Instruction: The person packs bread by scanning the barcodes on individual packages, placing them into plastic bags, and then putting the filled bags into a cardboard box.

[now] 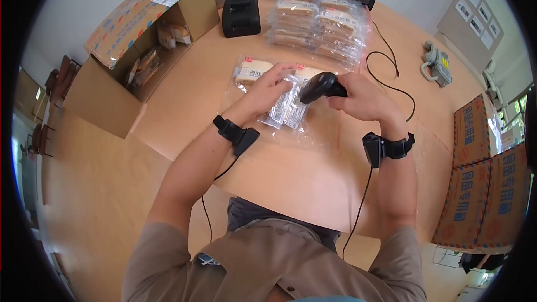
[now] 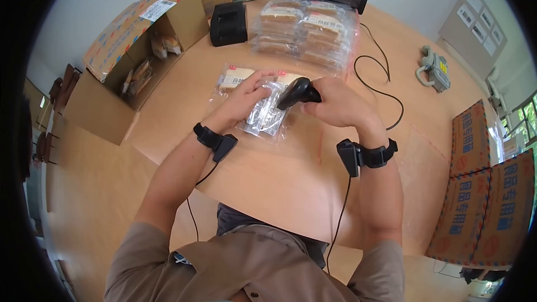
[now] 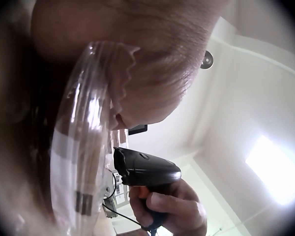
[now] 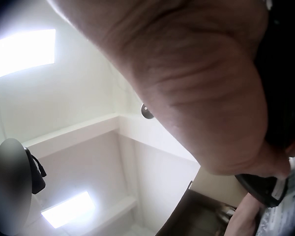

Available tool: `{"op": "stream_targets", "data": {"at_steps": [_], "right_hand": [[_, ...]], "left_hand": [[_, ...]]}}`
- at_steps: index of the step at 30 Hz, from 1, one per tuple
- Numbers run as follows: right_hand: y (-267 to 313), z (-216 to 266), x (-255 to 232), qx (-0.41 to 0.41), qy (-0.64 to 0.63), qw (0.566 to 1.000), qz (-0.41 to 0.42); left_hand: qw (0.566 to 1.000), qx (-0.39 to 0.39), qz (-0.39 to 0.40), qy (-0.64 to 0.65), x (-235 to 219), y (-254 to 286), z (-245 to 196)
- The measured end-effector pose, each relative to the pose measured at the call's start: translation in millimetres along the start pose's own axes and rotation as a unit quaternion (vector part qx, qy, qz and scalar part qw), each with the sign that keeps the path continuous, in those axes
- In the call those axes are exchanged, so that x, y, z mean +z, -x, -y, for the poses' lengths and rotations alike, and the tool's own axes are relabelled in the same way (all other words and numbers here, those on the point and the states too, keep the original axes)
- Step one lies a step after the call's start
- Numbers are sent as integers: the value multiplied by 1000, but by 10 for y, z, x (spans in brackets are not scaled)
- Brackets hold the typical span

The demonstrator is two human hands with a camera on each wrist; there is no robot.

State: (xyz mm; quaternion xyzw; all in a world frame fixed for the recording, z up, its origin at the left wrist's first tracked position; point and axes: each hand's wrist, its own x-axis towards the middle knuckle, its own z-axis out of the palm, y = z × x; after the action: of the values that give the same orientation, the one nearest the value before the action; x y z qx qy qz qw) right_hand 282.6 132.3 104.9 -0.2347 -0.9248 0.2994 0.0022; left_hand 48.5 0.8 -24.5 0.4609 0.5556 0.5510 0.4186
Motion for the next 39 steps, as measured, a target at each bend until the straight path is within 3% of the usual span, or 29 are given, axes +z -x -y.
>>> {"op": "stream_targets", "data": {"at_steps": [7,9,11,12,14,21,28,30,32,34,36,37,39], "right_hand": [[-16,-94,-28,9,-21,1000,4],[28,-133,-119,27,-128,991,-15],[37,-254,-221,73,-131,988,-33],[40,-350,-295,117,-133,983,-50],[-22,-848,-330,94,-153,982,-65],[-53,-1772,-386,199,-73,972,-98],[-122,-2068,-330,186,-143,967,-101],[-157,-2158,-315,185,-57,974,-118],[-118,-2080,-322,184,-38,973,-133],[-54,-1936,-358,183,-18,972,-148],[50,-1650,-476,211,108,944,-229],[72,-1514,-542,211,107,944,-230],[89,-1255,-616,109,-30,942,-317]], "left_hand": [[1000,5,0,8,-9,-11,8],[1000,6,-6,19,24,-4,-15],[998,7,-9,59,46,-6,-22],[998,8,-9,60,49,-2,-27],[997,-8,-7,73,46,4,-45],[1000,-4,-4,16,32,15,-47],[999,-2,5,38,-37,5,-53],[999,-8,11,51,-47,25,-119],[987,1,22,159,-13,84,-226],[985,20,27,171,-1,133,-374],[982,38,31,183,-66,152,-416],[977,60,39,202,-144,171,-409],[971,78,48,221,-219,166,-408]]}}
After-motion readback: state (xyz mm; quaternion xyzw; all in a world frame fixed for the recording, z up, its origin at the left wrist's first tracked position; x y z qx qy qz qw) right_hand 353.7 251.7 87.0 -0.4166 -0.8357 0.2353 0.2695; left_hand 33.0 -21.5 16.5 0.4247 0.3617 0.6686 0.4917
